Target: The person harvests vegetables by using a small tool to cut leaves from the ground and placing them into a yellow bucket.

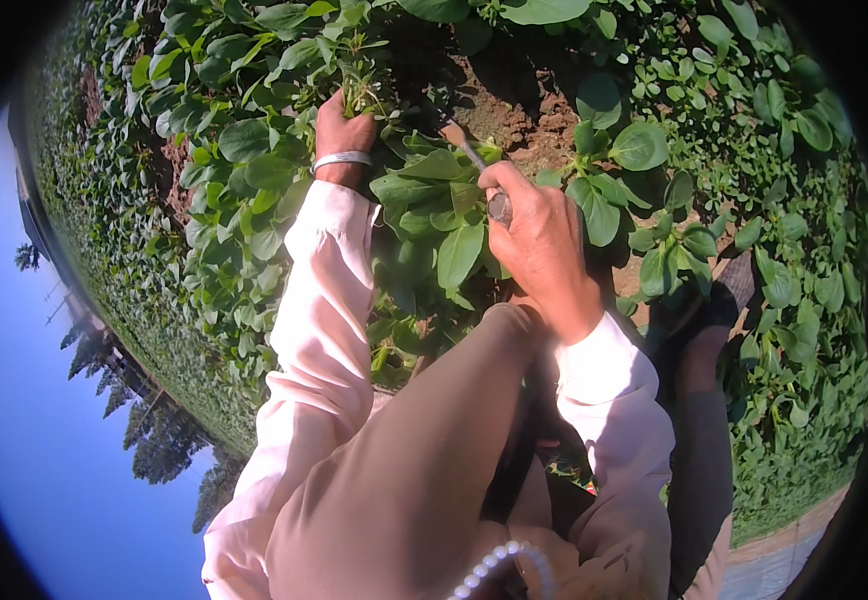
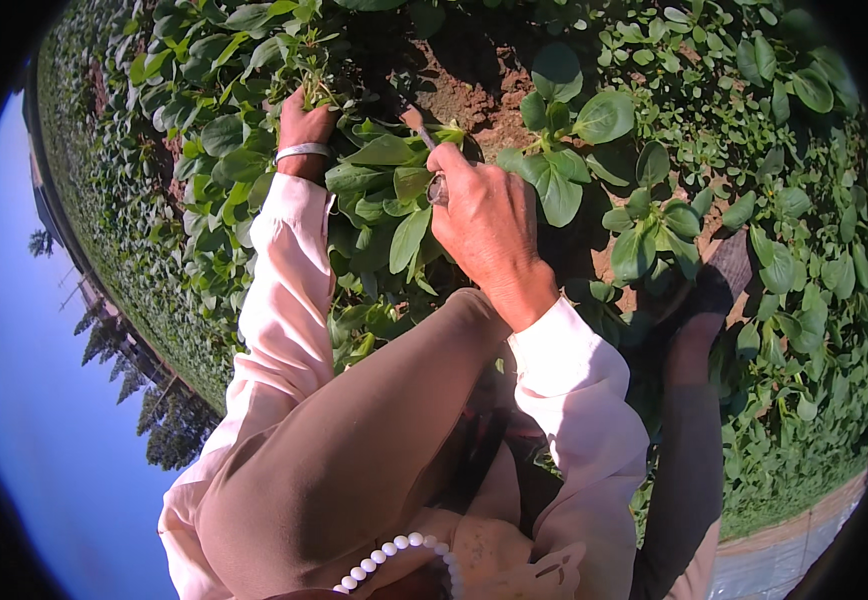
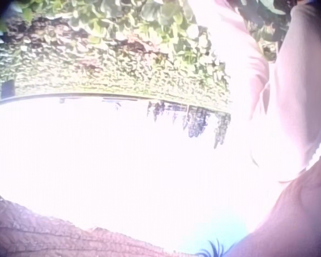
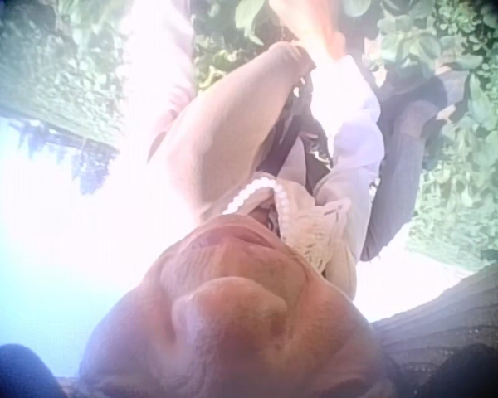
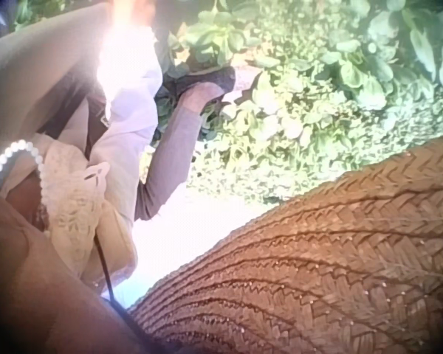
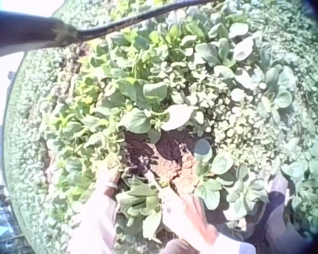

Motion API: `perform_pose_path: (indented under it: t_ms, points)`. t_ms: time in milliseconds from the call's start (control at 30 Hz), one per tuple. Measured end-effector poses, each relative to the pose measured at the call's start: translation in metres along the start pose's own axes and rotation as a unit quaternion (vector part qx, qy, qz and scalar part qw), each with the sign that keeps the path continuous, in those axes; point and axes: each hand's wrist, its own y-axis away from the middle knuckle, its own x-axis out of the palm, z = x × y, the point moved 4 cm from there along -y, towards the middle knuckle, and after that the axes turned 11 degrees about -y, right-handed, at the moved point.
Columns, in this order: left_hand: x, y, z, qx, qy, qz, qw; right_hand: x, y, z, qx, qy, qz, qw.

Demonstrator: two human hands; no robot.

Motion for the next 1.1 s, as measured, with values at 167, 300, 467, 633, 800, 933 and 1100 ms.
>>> perform_pose_path:
  t_ms: [167, 300, 467, 633, 800, 933, 1100]
  points:
    - [0.003, 0.009, -0.011, 0.028, -0.362, -0.014, 0.932, 0.025, -0.026, 0.003, -0.022, 0.028, 0.0, 0.999]
    - [0.01, -0.009, 0.008, -0.01, -0.35, -0.02, 0.937, 0.045, -0.064, 0.003, -0.021, 0.01, -0.024, 0.999]
    - [-0.031, 0.003, 0.042, -0.115, 0.19, -0.145, 0.964, 0.02, -0.039, -0.001, 0.002, -0.053, -0.022, 0.998]
    - [-0.032, -0.01, 0.014, -0.018, 0.154, -0.109, 0.982, 0.024, -0.031, -0.006, -0.026, -0.03, -0.056, 0.998]
    - [-0.014, -0.04, 0.017, 0.088, -0.201, -0.048, 0.974, 0.04, -0.051, 0.009, -0.014, -0.024, -0.027, 0.999]
    - [-0.006, -0.027, -0.023, -0.019, -0.322, -0.022, 0.946, 0.052, -0.085, 0.008, -0.004, 0.005, -0.05, 0.999]
    - [-0.001, -0.035, -0.03, 0.04, -0.266, -0.044, 0.962, 0.027, -0.074, 0.009, 0.008, -0.047, -0.064, 0.997]
